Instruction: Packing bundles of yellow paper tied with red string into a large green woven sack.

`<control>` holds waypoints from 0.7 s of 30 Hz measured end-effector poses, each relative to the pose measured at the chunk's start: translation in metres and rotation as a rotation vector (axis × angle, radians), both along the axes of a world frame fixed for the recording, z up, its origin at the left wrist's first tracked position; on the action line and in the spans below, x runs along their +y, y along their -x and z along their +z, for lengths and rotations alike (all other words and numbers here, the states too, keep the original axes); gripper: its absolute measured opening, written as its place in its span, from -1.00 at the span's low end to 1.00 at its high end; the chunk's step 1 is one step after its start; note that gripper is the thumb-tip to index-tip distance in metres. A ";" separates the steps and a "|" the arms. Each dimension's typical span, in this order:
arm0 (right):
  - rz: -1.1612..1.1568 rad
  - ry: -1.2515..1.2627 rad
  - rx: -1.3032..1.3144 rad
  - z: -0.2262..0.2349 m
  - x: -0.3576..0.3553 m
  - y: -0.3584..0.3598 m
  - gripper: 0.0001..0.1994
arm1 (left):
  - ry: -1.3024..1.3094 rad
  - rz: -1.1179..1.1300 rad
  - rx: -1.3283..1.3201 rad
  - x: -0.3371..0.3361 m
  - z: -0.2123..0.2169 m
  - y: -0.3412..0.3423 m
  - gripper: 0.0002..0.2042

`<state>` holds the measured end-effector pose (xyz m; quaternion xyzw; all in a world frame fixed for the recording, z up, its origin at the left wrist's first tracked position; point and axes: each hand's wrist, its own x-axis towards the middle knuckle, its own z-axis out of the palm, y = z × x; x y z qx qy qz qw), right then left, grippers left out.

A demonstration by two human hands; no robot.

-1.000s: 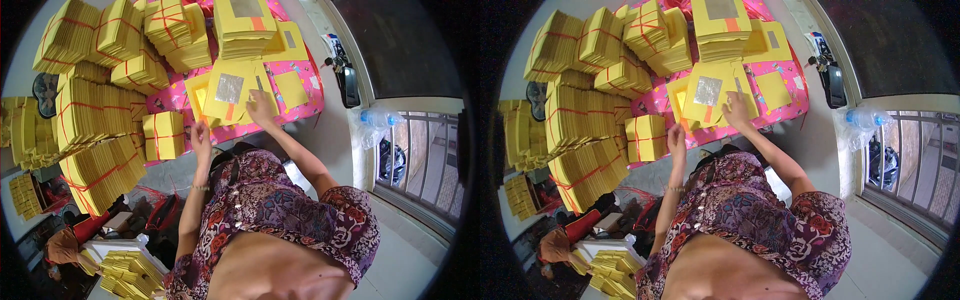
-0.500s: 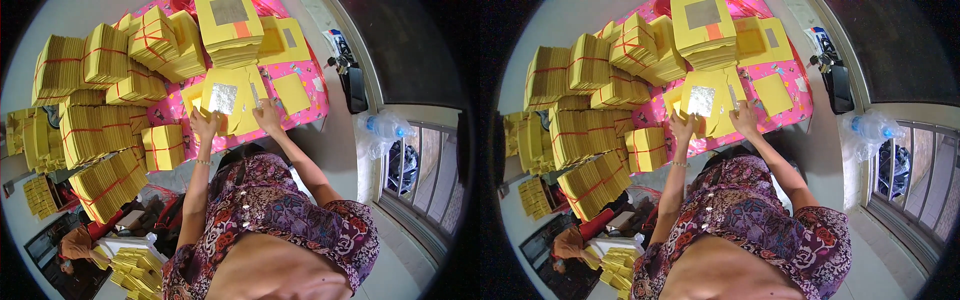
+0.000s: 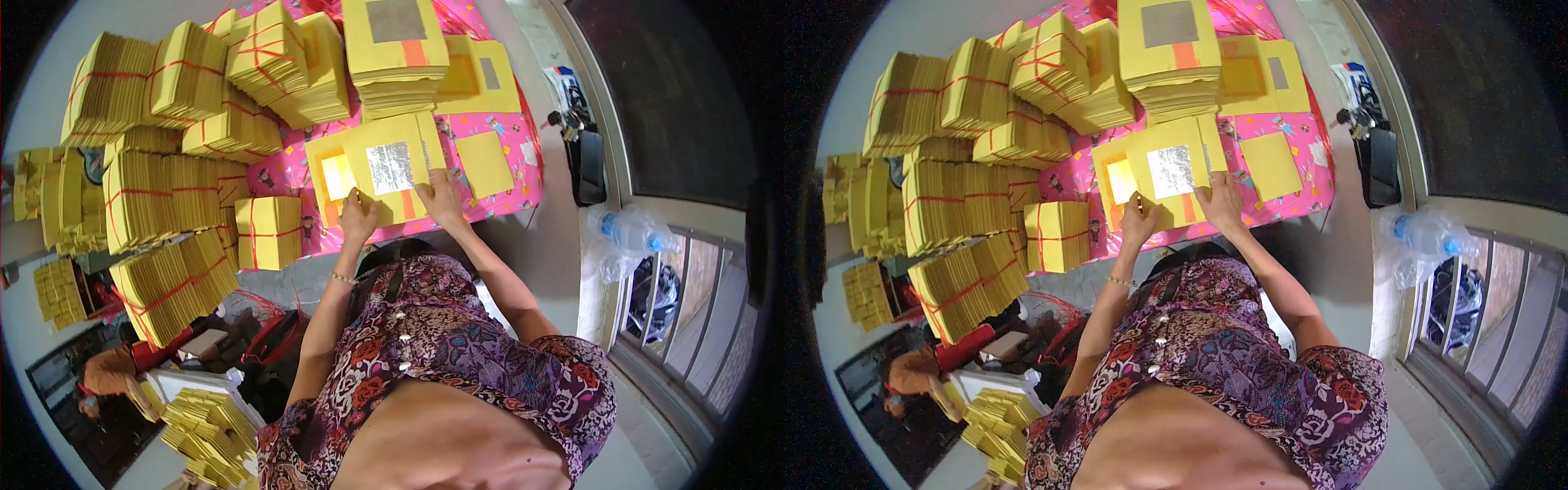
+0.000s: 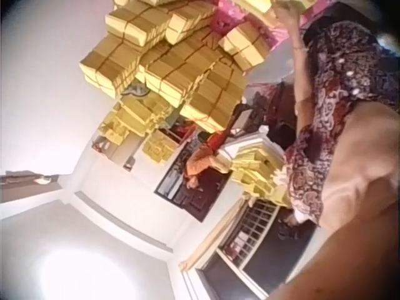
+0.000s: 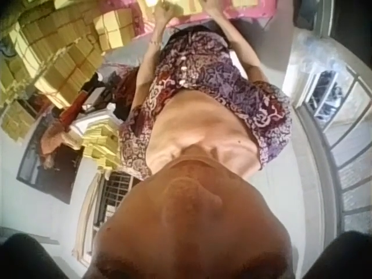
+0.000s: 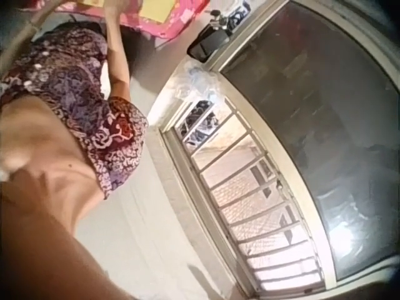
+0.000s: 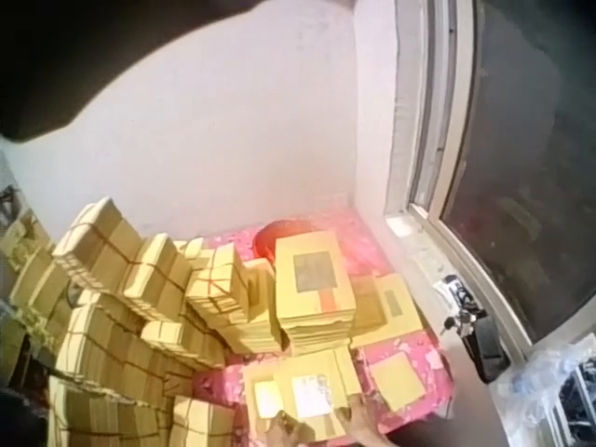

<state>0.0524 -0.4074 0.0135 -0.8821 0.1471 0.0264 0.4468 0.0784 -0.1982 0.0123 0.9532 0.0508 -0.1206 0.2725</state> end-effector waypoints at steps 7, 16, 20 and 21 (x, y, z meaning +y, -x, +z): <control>0.058 0.180 -0.103 0.009 0.003 0.006 -0.59 | 0.237 0.027 -0.099 -0.019 0.007 -0.014 -0.48; 0.086 0.268 -0.054 0.018 -0.005 0.010 -0.57 | 0.312 0.108 -0.043 -0.011 0.021 0.009 -0.25; 0.091 0.184 -0.306 0.062 0.017 -0.021 -0.62 | 0.491 0.111 -0.272 0.039 0.069 0.038 -0.43; 0.149 0.128 -0.268 0.072 0.028 -0.026 -0.63 | 0.493 0.142 -0.289 0.055 0.091 0.046 -0.43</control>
